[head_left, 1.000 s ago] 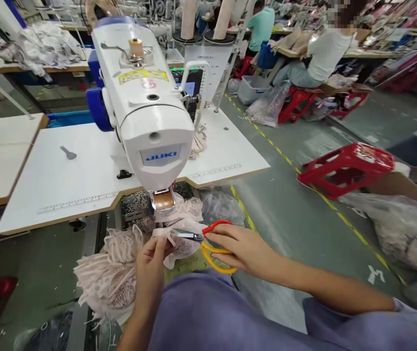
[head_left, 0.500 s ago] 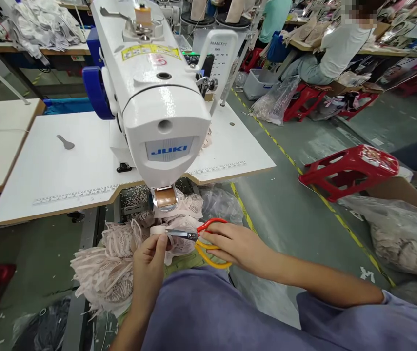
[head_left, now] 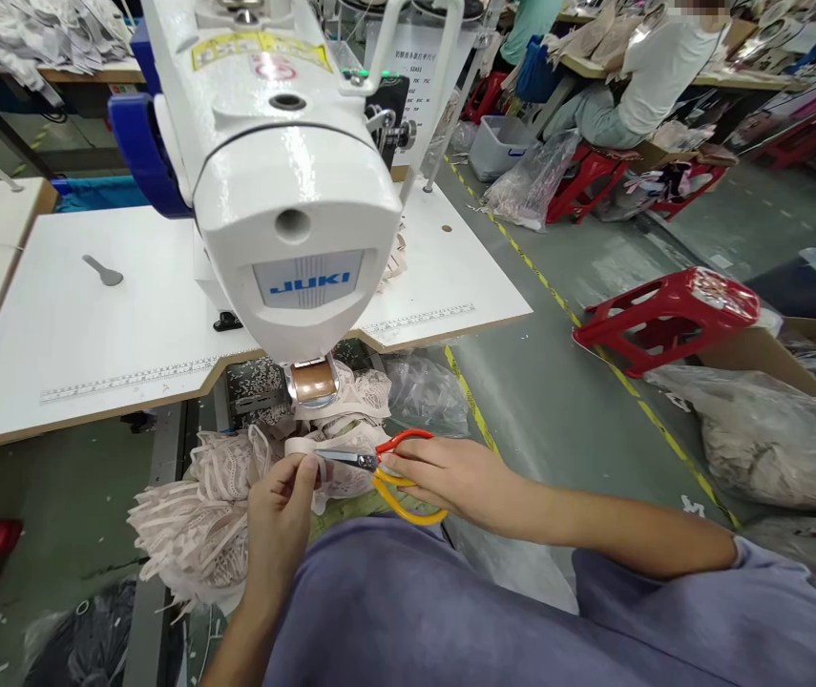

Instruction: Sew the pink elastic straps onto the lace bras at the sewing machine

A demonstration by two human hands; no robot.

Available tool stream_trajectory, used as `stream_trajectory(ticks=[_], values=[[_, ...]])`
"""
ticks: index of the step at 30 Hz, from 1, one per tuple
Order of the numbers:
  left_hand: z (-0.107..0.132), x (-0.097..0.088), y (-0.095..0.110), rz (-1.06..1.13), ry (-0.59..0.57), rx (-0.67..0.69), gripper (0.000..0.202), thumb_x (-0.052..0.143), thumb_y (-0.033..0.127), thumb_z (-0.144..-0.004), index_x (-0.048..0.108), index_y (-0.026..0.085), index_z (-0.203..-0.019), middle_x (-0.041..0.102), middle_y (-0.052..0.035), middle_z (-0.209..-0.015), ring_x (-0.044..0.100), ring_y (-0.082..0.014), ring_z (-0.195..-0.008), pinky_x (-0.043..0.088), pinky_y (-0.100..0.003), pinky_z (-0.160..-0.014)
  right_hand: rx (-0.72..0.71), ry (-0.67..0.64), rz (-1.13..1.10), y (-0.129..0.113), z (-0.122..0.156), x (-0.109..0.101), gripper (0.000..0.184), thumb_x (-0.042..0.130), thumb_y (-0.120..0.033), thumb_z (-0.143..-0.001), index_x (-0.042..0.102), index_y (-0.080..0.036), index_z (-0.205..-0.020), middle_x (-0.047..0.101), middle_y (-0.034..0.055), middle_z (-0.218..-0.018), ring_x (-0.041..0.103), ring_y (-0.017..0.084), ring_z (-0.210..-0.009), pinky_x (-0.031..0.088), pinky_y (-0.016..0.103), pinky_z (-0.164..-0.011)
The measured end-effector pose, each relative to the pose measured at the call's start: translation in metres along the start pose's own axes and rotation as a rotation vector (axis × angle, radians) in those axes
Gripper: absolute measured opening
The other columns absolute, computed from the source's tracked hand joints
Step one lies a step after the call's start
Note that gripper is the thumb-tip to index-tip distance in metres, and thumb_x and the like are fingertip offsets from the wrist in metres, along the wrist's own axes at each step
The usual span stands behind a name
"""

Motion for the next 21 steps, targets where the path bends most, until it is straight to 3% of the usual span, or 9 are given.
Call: stream_trajectory(ticks=[5, 12, 21], values=[[-0.005, 0.002, -0.011, 0.094, -0.05, -0.06, 0.033, 0.057, 0.044, -0.091, 0.066, 0.018, -0.072, 0.064, -0.0011, -0.074, 0.055, -0.0156, -0.073, 0.042, -0.023, -0.069, 0.008, 0.049, -0.035, 0.0, 0.003, 0.005, 0.032, 0.039, -0.03, -0.104, 0.054, -0.019, -0.131, 0.068, 0.0084, -0.116, 0.067, 0.017, -0.103, 0.058, 0.028, -0.08], [-0.007, 0.001, -0.028, 0.28, -0.078, -0.156, 0.033, 0.059, 0.047, -0.09, 0.068, 0.018, -0.077, 0.062, -0.0014, -0.074, 0.055, -0.0145, -0.074, 0.044, -0.023, -0.07, 0.042, 0.305, -0.181, 0.01, 0.013, 0.001, 0.032, 0.055, -0.03, -0.097, 0.053, -0.021, -0.128, 0.068, 0.0094, -0.11, 0.068, 0.016, -0.093, 0.056, 0.026, -0.071], [-0.008, 0.001, -0.027, 0.311, -0.151, -0.161, 0.034, 0.054, 0.048, -0.093, 0.061, 0.019, -0.076, 0.057, 0.0004, -0.074, 0.052, -0.0135, -0.075, 0.041, -0.024, -0.071, 0.042, 0.288, -0.123, 0.01, 0.012, -0.002, 0.033, 0.058, -0.032, -0.094, 0.057, -0.02, -0.125, 0.069, 0.0101, -0.11, 0.068, 0.018, -0.095, 0.055, 0.027, -0.07]])
Point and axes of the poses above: each hand's wrist, its own z-axis away from the middle knuckle, its own x-axis out of the palm, y = z × x, the point moved 5 cm from there along -z, towards the middle knuckle
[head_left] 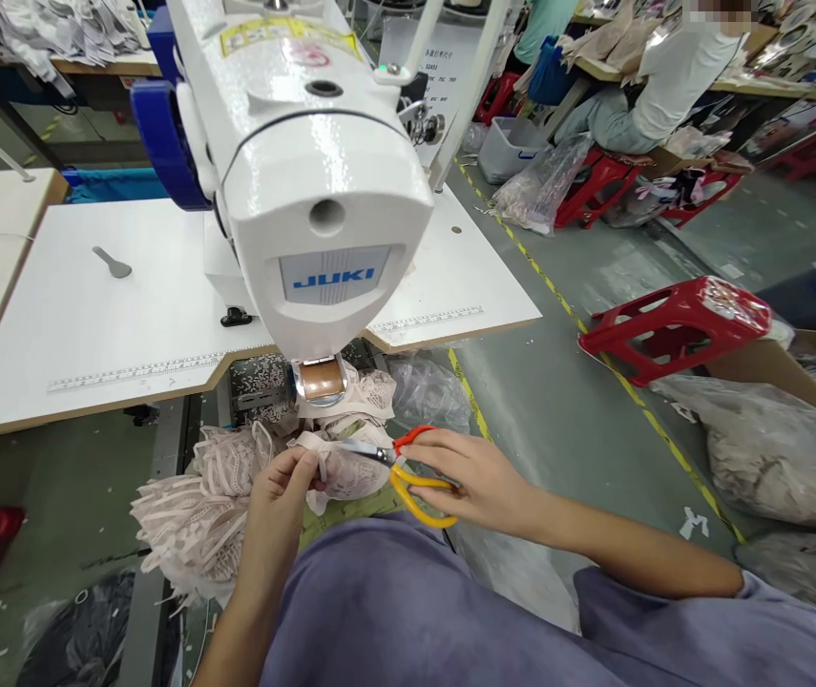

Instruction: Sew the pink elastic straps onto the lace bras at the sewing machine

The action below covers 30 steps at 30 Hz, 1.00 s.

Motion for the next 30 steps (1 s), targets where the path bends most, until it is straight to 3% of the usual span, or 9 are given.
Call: stream_trajectory(ticks=[5, 9, 12, 16, 19, 21, 24, 27, 30], values=[[0.003, 0.012, 0.003, -0.087, -0.161, -0.015, 0.036, 0.058, 0.045, -0.09, 0.059, 0.017, -0.066, 0.05, 0.0016, -0.061, 0.044, -0.0122, -0.061, 0.034, -0.025, -0.059, 0.205, 0.141, 0.061, 0.067, -0.007, -0.005, 0.031, 0.058, -0.033, -0.093, 0.061, -0.023, -0.122, 0.069, 0.0086, -0.114, 0.068, 0.019, -0.09, 0.055, 0.028, -0.069], [0.015, 0.036, 0.018, -0.124, -0.325, 0.066, 0.025, 0.069, 0.034, -0.082, 0.066, 0.016, -0.065, 0.06, -0.0021, -0.077, 0.052, -0.0148, -0.078, 0.036, -0.025, -0.069, 0.45, 0.206, 0.251, 0.158, -0.052, -0.01, 0.042, 0.057, -0.043, -0.092, 0.062, -0.019, -0.126, 0.07, 0.0117, -0.108, 0.067, 0.025, -0.089, 0.054, 0.036, -0.077], [0.025, 0.047, 0.029, -0.092, -0.427, 0.063, 0.026, 0.062, 0.038, -0.088, 0.073, 0.016, -0.081, 0.067, -0.0038, -0.083, 0.053, -0.0127, -0.071, 0.037, -0.024, -0.064, 0.425, 0.175, 0.304, 0.184, -0.086, -0.007, 0.043, 0.055, -0.042, -0.093, 0.064, -0.013, -0.123, 0.067, 0.0181, -0.114, 0.064, 0.032, -0.103, 0.05, 0.045, -0.091], [0.032, 0.042, 0.041, 0.092, -0.417, 0.035, 0.031, 0.056, 0.042, -0.092, 0.071, 0.015, -0.088, 0.071, -0.0063, -0.087, 0.058, -0.0138, -0.075, 0.042, -0.026, -0.071, 0.205, 0.217, 0.085, 0.122, -0.078, 0.009, 0.044, 0.047, -0.049, -0.098, 0.059, -0.017, -0.124, 0.063, 0.0164, -0.123, 0.057, 0.03, -0.118, 0.044, 0.044, -0.1], [0.031, 0.035, 0.052, 0.302, -0.452, 0.016, 0.027, 0.06, 0.041, -0.092, 0.069, 0.015, -0.09, 0.071, -0.0059, -0.079, 0.063, -0.0162, -0.078, 0.047, -0.03, -0.078, -0.184, -0.336, -0.271, 0.036, -0.044, 0.065, 0.054, 0.041, -0.065, -0.095, 0.06, -0.019, -0.117, 0.068, 0.0109, -0.105, 0.064, 0.022, -0.093, 0.05, 0.032, -0.08], [0.028, 0.019, 0.061, 0.35, -0.383, 0.019, 0.025, 0.061, 0.039, -0.091, 0.068, 0.016, -0.09, 0.069, -0.0049, -0.077, 0.064, -0.0157, -0.075, 0.049, -0.03, -0.077, -0.26, -0.483, -0.352, 0.001, -0.025, 0.089, 0.053, 0.032, -0.062, -0.099, 0.061, -0.018, -0.099, 0.066, 0.0059, -0.081, 0.06, 0.017, -0.07, 0.044, 0.028, -0.065], [0.022, -0.029, 0.08, 0.374, -0.135, 0.035, 0.021, 0.063, 0.036, -0.092, 0.067, 0.017, -0.085, 0.064, 0.0004, -0.069, 0.062, -0.0115, -0.069, 0.05, -0.025, -0.072, -0.187, -0.476, -0.357, -0.011, -0.018, 0.103, 0.052, 0.025, -0.053, -0.104, 0.056, -0.017, -0.082, 0.06, 0.0026, -0.068, 0.052, 0.014, -0.06, 0.034, 0.027, -0.057], [0.019, -0.091, 0.104, 0.486, 0.083, 0.107, 0.026, 0.066, 0.028, -0.09, 0.055, 0.018, -0.068, 0.05, 0.0082, -0.053, 0.052, -0.0071, -0.054, 0.054, -0.028, -0.074, -0.104, -0.433, -0.305, 0.001, -0.019, 0.094, 0.046, 0.028, -0.043, -0.106, 0.055, -0.017, -0.079, 0.058, 0.0024, -0.069, 0.051, 0.014, -0.063, 0.033, 0.028, -0.06], [0.017, -0.149, 0.125, 0.725, 0.205, 0.299, 0.02, 0.054, 0.014, -0.094, 0.05, 0.018, -0.076, 0.052, 0.0113, -0.056, 0.049, -0.0034, -0.052, 0.052, -0.022, -0.069, 0.005, -0.458, -0.297, 0.018, -0.019, 0.078, 0.041, 0.031, -0.039, -0.106, 0.06, -0.018, -0.088, 0.06, 0.0038, -0.078, 0.054, 0.015, -0.074, 0.038, 0.028, -0.068]])
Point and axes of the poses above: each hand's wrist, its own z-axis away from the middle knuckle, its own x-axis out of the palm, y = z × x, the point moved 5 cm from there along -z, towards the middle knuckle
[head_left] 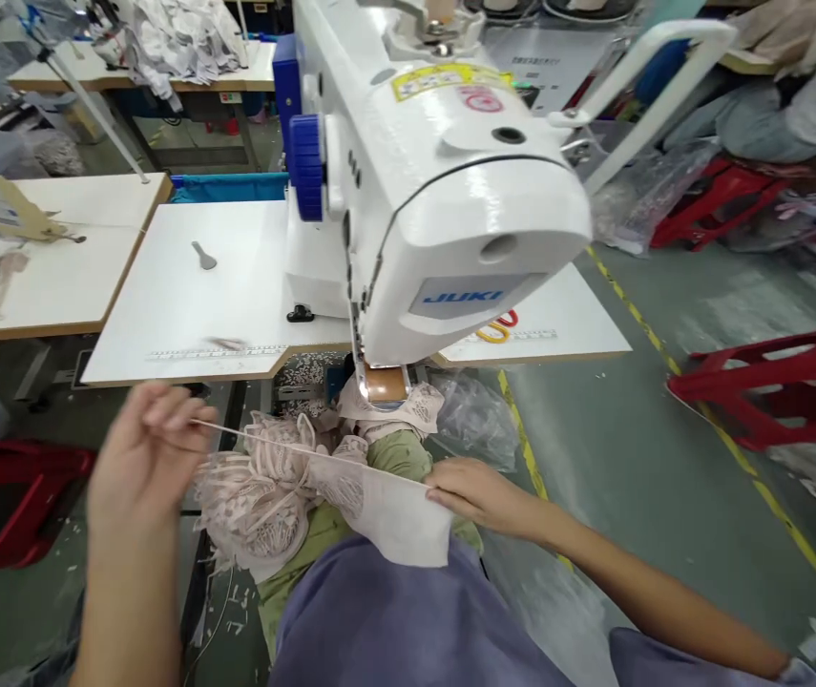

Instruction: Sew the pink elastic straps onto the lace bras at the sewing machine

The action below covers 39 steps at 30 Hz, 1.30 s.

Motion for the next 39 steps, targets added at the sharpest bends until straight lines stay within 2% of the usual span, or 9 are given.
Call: stream_trajectory(ticks=[5, 9, 12, 16, 22, 28, 33, 36, 39], values=[[-0.025, -0.045, 0.05, 0.041, -0.029, 0.227, 0.031, 0.027, 0.02, -0.104, 0.048, 0.019, -0.081, 0.059, 0.0108, -0.063, 0.048, -0.0013, -0.053, 0.047, -0.017, -0.062, 0.114, 0.044, -0.151, 0.024, 0.013, -0.025, 0.036, 0.041, -0.043, -0.103, 0.066, -0.019, -0.091, 0.062, 0.0069, -0.093, 0.056, 0.019, -0.095, 0.042, 0.035, -0.091], [-0.039, -0.07, 0.059, -0.014, 0.006, 0.231, 0.036, 0.02, 0.021, -0.105, 0.047, 0.019, -0.082, 0.061, 0.0124, -0.061, 0.048, -0.0001, -0.05, 0.046, -0.014, -0.061, 0.295, 0.192, -0.456, 0.05, 0.024, -0.027, 0.04, 0.045, -0.051, -0.098, 0.066, -0.018, -0.089, 0.066, 0.0077, -0.098, 0.062, 0.02, -0.093, 0.048, 0.032, -0.083], [-0.04, -0.066, 0.036, -0.175, 0.08, 0.183, 0.029, 0.03, 0.018, -0.101, 0.046, 0.019, -0.078, 0.049, 0.0132, -0.049, 0.038, -0.0016, -0.041, 0.039, -0.013, -0.049, 0.476, 0.557, -0.485, 0.067, 0.028, -0.02, 0.04, 0.047, -0.054, -0.095, 0.066, -0.018, -0.092, 0.068, 0.0067, -0.091, 0.062, 0.021, -0.083, 0.049, 0.031, -0.073], [-0.028, -0.036, -0.044, -0.38, 0.047, -0.039, 0.01, 0.059, 0.025, -0.088, 0.056, 0.018, -0.081, 0.032, 0.0121, -0.045, 0.023, -0.0043, -0.037, 0.023, -0.018, -0.038, 0.541, 0.954, -0.478, 0.06, 0.016, -0.009, 0.038, 0.057, -0.049, -0.092, 0.056, -0.021, -0.116, 0.066, 0.0033, -0.081, 0.059, 0.018, -0.068, 0.046, 0.028, -0.059], [0.014, 0.014, -0.147, -0.671, -0.173, -0.293, 0.03, 0.064, 0.048, -0.083, 0.057, 0.019, -0.077, 0.026, 0.0116, -0.047, 0.019, -0.0059, -0.042, 0.021, -0.02, -0.044, 0.169, 0.442, -0.484, -0.004, -0.045, -0.021, 0.021, 0.053, -0.034, -0.096, 0.069, -0.02, -0.099, 0.072, 0.0054, -0.099, 0.066, 0.018, -0.091, 0.05, 0.03, -0.081], [0.032, 0.047, -0.169, -1.038, -0.369, -0.259, 0.025, 0.068, 0.041, -0.083, 0.067, 0.017, -0.073, 0.046, 0.0044, -0.056, 0.035, -0.0089, -0.053, 0.025, -0.023, -0.051, 0.124, 0.26, -0.529, -0.019, -0.055, -0.039, 0.03, 0.059, -0.044, -0.094, 0.07, -0.019, -0.107, 0.072, 0.0023, -0.094, 0.065, 0.016, -0.085, 0.047, 0.025, -0.076], [0.036, 0.048, -0.187, -1.209, -0.43, -0.186, 0.017, 0.067, 0.037, -0.082, 0.072, 0.021, -0.078, 0.059, 0.0002, -0.062, 0.05, -0.0153, -0.061, 0.033, -0.027, -0.06, 0.124, 0.142, -0.337, -0.015, -0.043, -0.041, 0.02, 0.056, -0.035, -0.097, 0.07, -0.021, -0.094, 0.07, 0.0009, -0.085, 0.063, 0.015, -0.08, 0.044, 0.025, -0.071], [0.04, 0.039, -0.195, -1.208, -0.377, -0.134, 0.023, 0.068, 0.038, -0.081, 0.072, 0.022, -0.097, 0.068, -0.0092, -0.098, 0.057, -0.0257, -0.098, 0.041, -0.036, -0.085, 0.183, 0.209, -0.271, 0.004, -0.036, -0.042, 0.026, 0.049, -0.039, -0.099, 0.065, -0.02, -0.09, 0.066, 0.0028, -0.083, 0.06, 0.017, -0.077, 0.044, 0.027, -0.069], [0.051, 0.033, -0.212, -1.128, -0.364, -0.162, 0.029, 0.066, 0.041, -0.081, 0.07, 0.021, -0.102, 0.063, -0.0136, -0.118, 0.05, -0.0304, -0.119, 0.037, -0.044, -0.102, 0.379, 0.529, -0.493, 0.029, -0.026, -0.04, 0.03, 0.045, -0.046, -0.099, 0.056, -0.021, -0.089, 0.059, 0.0015, -0.078, 0.055, 0.016, -0.069, 0.044, 0.027, -0.062]])
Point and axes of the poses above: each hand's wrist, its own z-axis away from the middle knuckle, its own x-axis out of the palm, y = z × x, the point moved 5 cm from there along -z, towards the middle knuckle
